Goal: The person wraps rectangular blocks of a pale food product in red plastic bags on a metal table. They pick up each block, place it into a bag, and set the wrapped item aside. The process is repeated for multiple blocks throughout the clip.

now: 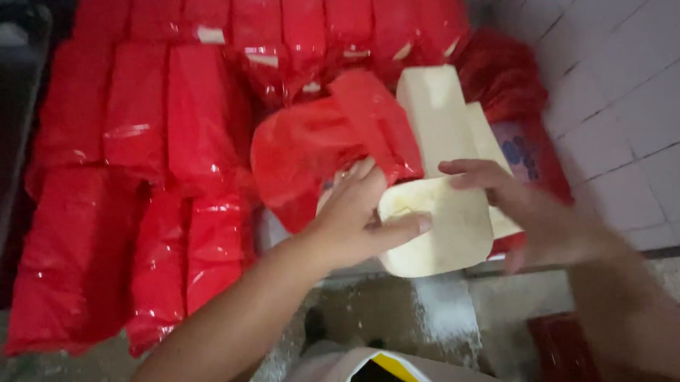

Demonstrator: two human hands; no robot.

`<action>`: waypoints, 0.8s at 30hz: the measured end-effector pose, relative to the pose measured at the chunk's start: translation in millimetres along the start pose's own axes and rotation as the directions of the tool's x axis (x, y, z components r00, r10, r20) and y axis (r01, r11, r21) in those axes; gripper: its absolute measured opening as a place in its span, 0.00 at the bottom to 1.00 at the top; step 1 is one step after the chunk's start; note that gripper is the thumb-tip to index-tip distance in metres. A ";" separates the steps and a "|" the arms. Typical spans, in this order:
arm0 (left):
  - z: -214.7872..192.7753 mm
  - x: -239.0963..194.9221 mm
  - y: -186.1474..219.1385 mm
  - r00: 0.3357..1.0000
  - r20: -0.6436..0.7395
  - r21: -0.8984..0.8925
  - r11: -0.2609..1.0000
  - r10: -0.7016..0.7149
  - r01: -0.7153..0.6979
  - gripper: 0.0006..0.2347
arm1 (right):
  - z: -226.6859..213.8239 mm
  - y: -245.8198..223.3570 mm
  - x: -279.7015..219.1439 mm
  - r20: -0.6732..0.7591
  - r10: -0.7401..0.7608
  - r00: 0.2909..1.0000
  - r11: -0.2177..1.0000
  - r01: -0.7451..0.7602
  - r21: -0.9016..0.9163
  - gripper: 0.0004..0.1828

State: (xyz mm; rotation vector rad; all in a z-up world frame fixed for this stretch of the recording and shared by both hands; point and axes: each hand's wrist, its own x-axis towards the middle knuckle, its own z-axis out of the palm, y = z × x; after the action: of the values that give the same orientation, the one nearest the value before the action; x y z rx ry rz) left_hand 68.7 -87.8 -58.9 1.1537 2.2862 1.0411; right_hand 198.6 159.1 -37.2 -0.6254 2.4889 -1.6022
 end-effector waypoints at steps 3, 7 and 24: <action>-21.6 19.5 -4.8 0.887 0.018 -0.069 0.886 0.461 -0.459 0.33 | -41.9 -4.9 26.9 -0.162 -0.273 0.948 0.681 0.072 -0.729 0.33; -32.4 38.9 -1.7 0.860 0.218 0.013 0.880 0.462 -0.475 0.35 | -50.2 35.0 82.3 0.009 -0.174 0.985 0.438 0.086 -0.895 0.36; -22.4 -3.2 -24.0 0.984 -0.174 -0.451 0.887 0.024 -0.101 0.28 | -35.8 3.5 33.0 -0.139 0.424 0.895 0.828 -0.445 -0.340 0.51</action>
State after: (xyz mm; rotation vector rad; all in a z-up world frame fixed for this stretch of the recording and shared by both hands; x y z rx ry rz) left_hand 44.3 -109.8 -62.4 0.9742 1.9606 1.6478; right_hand 156.4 177.3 -20.7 -0.0175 2.7297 -1.0154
